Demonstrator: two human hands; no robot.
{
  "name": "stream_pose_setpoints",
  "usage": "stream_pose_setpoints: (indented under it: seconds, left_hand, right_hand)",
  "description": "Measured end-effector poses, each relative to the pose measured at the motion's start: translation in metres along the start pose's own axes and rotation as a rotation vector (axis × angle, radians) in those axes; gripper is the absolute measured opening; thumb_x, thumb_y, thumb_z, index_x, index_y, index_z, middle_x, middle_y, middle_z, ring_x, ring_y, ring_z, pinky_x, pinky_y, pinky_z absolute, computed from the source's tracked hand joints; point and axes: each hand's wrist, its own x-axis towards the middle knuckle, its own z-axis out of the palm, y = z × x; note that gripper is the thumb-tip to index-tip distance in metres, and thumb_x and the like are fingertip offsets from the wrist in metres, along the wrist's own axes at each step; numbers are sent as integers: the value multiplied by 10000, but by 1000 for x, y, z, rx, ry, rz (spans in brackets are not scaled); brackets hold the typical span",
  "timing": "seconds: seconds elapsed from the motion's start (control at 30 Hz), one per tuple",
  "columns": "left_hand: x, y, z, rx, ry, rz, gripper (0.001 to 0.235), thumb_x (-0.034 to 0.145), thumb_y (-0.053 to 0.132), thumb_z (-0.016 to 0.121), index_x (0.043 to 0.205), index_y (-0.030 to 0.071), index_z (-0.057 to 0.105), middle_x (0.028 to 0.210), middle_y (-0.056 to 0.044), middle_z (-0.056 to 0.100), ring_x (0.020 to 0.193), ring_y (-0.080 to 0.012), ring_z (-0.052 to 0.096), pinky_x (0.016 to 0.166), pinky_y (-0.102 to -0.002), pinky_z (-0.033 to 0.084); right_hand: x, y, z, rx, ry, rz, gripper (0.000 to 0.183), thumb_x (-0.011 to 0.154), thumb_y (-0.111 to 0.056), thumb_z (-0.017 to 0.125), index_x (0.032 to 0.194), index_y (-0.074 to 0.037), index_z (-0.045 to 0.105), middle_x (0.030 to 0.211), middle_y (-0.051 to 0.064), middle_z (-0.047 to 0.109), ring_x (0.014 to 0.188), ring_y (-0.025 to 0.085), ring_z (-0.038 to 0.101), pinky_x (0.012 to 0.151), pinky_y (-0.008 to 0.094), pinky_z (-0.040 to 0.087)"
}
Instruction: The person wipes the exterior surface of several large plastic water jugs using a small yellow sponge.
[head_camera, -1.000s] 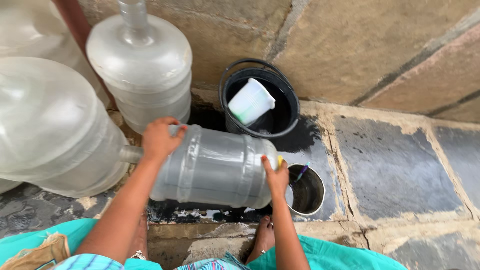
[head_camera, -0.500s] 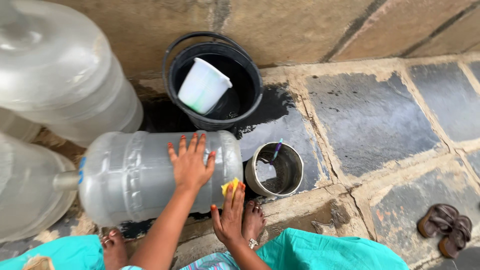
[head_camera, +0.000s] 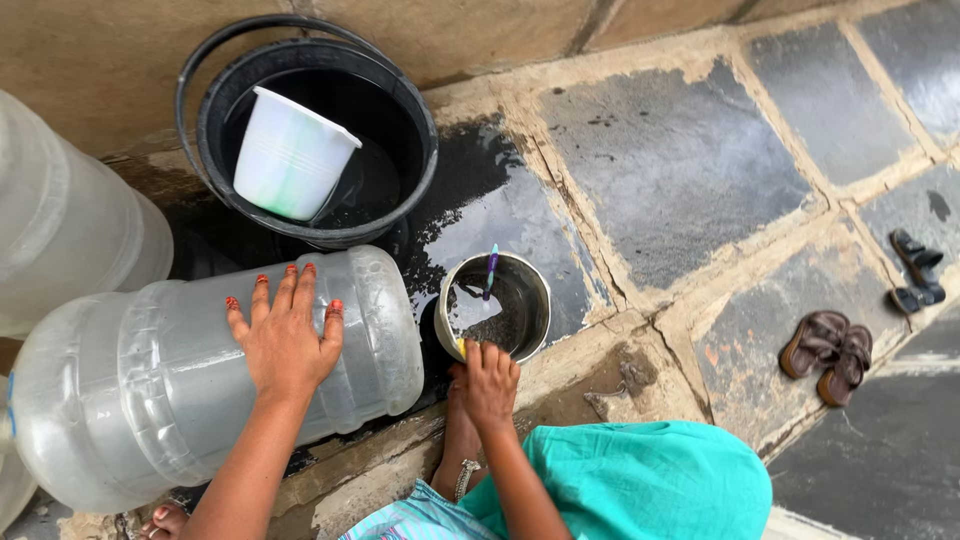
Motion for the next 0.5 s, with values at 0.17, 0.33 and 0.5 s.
stream_pose_setpoints:
  seconds: [0.17,0.33,0.5]
  left_hand:
    - [-7,0,-4,-21,35,29,617,970,474,484,1490,149,556,1527,-72,548,1426,-379,441,1195,-664,167]
    - [-28,4,-15,-61,79,87,640,956,473,495,1501,142,548,1533,-85,546,1430,-377,438,1196,-657,179]
    - [-35,3,-22,-69,76,163,628,966,472,489,1508,160,542,1534,-81,542,1438,-371,437,1212,-648,181]
  right_hand:
    - [20,22,42,-56,-62,-93,234,883,-269,666,1089,-160,661,935,43,551,890,259,532,763,429,385]
    - [86,44,63,-68,-100,-107,254,878,-242,695,1099,-138,624,957,67,545,912,264,534,788,432,395]
    - [126,24,72,533,234,172,360,934,-326,726,1105,-48,575,1031,127,529,968,307,520,845,448,428]
